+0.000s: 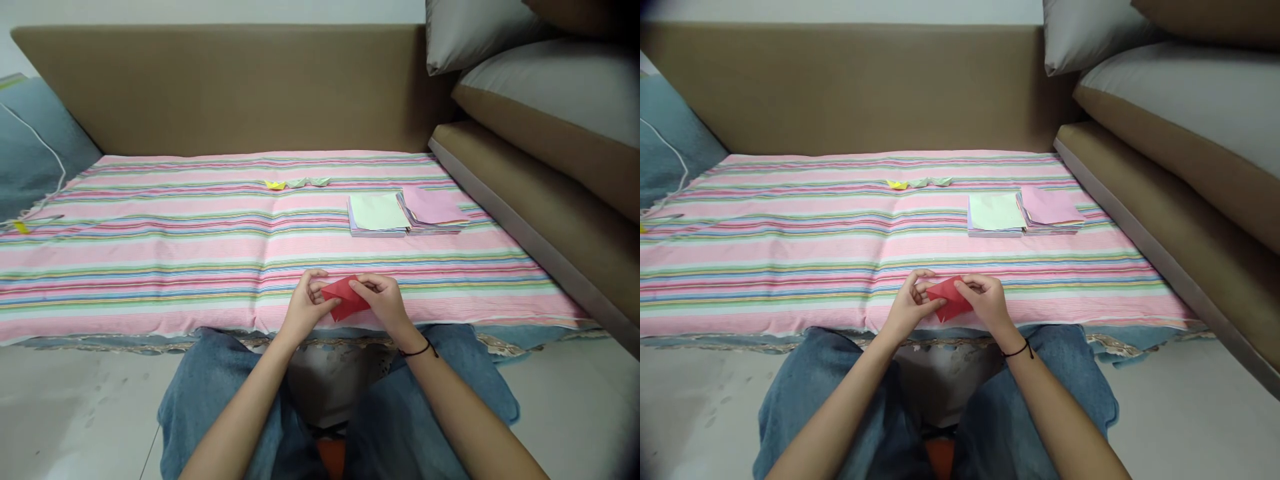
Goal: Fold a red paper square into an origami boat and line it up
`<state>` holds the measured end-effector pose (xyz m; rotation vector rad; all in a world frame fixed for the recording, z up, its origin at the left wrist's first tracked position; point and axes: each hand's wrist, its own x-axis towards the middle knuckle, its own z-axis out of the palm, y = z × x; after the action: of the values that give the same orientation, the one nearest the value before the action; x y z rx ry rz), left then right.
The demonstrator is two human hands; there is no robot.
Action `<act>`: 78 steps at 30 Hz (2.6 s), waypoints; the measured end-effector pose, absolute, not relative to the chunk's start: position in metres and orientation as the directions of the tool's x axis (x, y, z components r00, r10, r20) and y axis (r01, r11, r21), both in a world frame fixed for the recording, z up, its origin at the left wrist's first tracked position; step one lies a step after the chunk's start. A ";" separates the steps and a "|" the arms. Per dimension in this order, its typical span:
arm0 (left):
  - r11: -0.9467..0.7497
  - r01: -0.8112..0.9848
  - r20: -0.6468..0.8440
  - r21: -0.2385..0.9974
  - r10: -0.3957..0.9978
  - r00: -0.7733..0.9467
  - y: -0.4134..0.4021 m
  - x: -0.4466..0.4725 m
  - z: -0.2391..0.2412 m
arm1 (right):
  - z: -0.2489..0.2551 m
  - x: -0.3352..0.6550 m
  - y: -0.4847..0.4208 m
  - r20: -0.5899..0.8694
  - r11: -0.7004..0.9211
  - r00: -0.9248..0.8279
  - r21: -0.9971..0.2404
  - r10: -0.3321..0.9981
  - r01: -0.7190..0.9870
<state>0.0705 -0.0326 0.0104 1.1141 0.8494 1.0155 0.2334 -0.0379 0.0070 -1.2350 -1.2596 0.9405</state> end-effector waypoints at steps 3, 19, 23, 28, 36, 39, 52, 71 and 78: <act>0.086 -0.189 -0.025 0.978 0.953 0.301 -0.033 0.072 0.011 | 0.006 0.231 -0.039 0.174 0.155 0.146 -0.979 0.974 0.131; 0.114 -0.177 -0.068 0.978 0.966 0.248 -0.034 0.076 0.012 | 0.003 0.228 -0.041 0.227 0.195 0.187 -0.965 0.956 0.175; 0.144 -0.228 -0.083 0.963 0.962 0.259 -0.034 0.075 0.012 | 0.001 0.228 -0.041 0.228 0.200 0.175 -0.966 0.958 0.166; 0.189 -0.231 -0.127 0.954 0.958 0.258 -0.034 0.074 0.014 | 0.001 0.229 -0.040 0.222 0.193 0.180 -0.967 0.958 0.166; 0.117 -0.197 -0.063 0.974 0.963 0.261 -0.035 0.072 0.018 | 0.005 0.231 -0.040 0.258 0.240 0.121 -0.960 0.959 0.142; 0.026 -0.154 0.013 0.988 0.970 0.243 -0.036 0.071 0.015 | 0.005 0.230 -0.043 0.310 0.286 0.094 -0.936 0.946 0.206; 0.054 -0.201 0.000 0.978 0.965 0.260 -0.038 0.072 0.018 | 0.007 0.230 -0.045 0.576 0.475 0.007 -0.683 0.818 0.555; 0.137 -0.188 -0.093 0.973 0.969 0.228 -0.035 0.065 0.028 | 0.011 0.238 -0.042 0.617 0.521 0.000 -0.664 0.787 0.537; 0.176 -0.204 -0.107 0.963 0.945 0.310 -0.032 0.061 0.030 | 0.010 0.241 -0.041 0.629 0.522 0.021 -0.662 0.777 0.538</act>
<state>0.0613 -0.0324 0.0305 1.0662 0.8905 0.9880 0.2413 -0.0406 0.0102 -1.1348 -1.6471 0.2675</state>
